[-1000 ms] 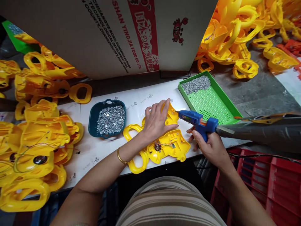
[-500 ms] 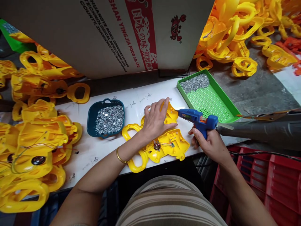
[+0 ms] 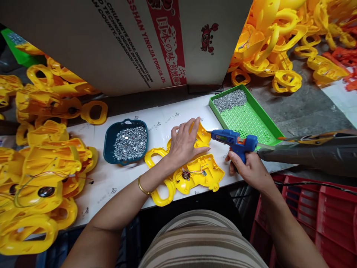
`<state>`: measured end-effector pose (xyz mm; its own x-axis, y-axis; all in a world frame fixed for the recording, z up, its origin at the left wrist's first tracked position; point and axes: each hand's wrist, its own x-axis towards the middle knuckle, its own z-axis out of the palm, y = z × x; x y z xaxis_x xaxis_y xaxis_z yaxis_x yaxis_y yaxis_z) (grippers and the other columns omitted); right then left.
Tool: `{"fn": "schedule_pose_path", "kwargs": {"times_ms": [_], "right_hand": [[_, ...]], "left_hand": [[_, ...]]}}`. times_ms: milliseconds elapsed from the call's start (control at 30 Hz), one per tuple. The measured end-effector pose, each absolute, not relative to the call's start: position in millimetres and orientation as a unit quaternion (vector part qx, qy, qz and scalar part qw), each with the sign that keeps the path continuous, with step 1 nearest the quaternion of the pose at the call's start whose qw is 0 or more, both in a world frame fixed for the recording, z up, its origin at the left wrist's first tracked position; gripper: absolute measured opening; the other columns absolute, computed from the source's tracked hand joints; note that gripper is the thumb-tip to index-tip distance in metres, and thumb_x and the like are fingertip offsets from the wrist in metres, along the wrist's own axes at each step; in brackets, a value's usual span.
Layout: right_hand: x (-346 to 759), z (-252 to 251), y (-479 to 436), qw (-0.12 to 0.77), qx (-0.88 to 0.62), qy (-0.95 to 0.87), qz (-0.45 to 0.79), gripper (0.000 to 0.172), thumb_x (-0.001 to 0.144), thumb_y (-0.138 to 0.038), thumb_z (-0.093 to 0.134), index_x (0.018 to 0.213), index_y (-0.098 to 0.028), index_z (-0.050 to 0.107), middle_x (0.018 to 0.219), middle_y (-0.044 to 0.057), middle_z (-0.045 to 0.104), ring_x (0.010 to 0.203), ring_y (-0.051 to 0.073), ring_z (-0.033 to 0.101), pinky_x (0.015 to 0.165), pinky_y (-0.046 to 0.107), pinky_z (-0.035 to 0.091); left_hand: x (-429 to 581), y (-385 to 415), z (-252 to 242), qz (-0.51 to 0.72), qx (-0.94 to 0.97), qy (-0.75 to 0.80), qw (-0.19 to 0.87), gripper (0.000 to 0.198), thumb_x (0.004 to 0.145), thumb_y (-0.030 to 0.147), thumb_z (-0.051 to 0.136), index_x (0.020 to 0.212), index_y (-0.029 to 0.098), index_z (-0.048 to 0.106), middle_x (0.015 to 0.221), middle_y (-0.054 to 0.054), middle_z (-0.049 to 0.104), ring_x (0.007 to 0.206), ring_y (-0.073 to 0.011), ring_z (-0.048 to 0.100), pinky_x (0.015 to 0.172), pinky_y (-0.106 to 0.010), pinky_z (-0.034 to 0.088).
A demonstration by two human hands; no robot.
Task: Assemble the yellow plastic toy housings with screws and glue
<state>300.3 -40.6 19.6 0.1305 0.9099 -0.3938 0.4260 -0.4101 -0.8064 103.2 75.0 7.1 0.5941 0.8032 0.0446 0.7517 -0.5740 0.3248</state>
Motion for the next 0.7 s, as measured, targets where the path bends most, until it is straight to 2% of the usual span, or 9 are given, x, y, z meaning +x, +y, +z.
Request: {"fn": "schedule_pose_path", "kwargs": {"times_ms": [467, 600, 700], "right_hand": [[297.8, 19.2, -48.4, 0.254, -0.717, -0.482, 0.434, 0.05, 0.087, -0.062, 0.046, 0.092, -0.015, 0.063, 0.059, 0.004, 0.066, 0.052, 0.018, 0.063, 0.054, 0.028, 0.05], [297.0, 24.6, -74.1, 0.271, -0.73, -0.496, 0.383, 0.044, 0.084, -0.056, 0.053, 0.099, -0.017, 0.065, 0.071, 0.006, 0.069, 0.055, 0.019, 0.063, 0.056, 0.032, 0.053], [310.5, 28.1, -116.2, 0.332, -0.694, -0.506, 0.39, 0.036, 0.081, -0.049, 0.061, 0.104, -0.021, 0.065, 0.083, 0.007, 0.072, 0.07, 0.023, 0.068, 0.064, 0.035, 0.057]], "left_hand": [[98.1, 79.0, 0.5, 0.103, 0.882, 0.435, 0.152, 0.097, 0.076, 0.058, 0.068, 0.15, 0.021, 0.018, 0.149, -0.018, 0.038, 0.131, -0.035, 0.04, 0.103, -0.051, 0.032], [97.4, 80.0, -2.3, 0.111, 0.883, 0.431, 0.151, 0.097, 0.075, 0.057, 0.069, 0.15, 0.021, 0.019, 0.148, -0.018, 0.039, 0.131, -0.0354, 0.04, 0.103, -0.051, 0.032], [97.5, 80.2, -2.6, 0.111, 0.881, 0.434, 0.152, 0.098, 0.075, 0.056, 0.07, 0.15, 0.021, 0.019, 0.148, -0.018, 0.04, 0.13, -0.0361, 0.04, 0.103, -0.052, 0.032]]}}
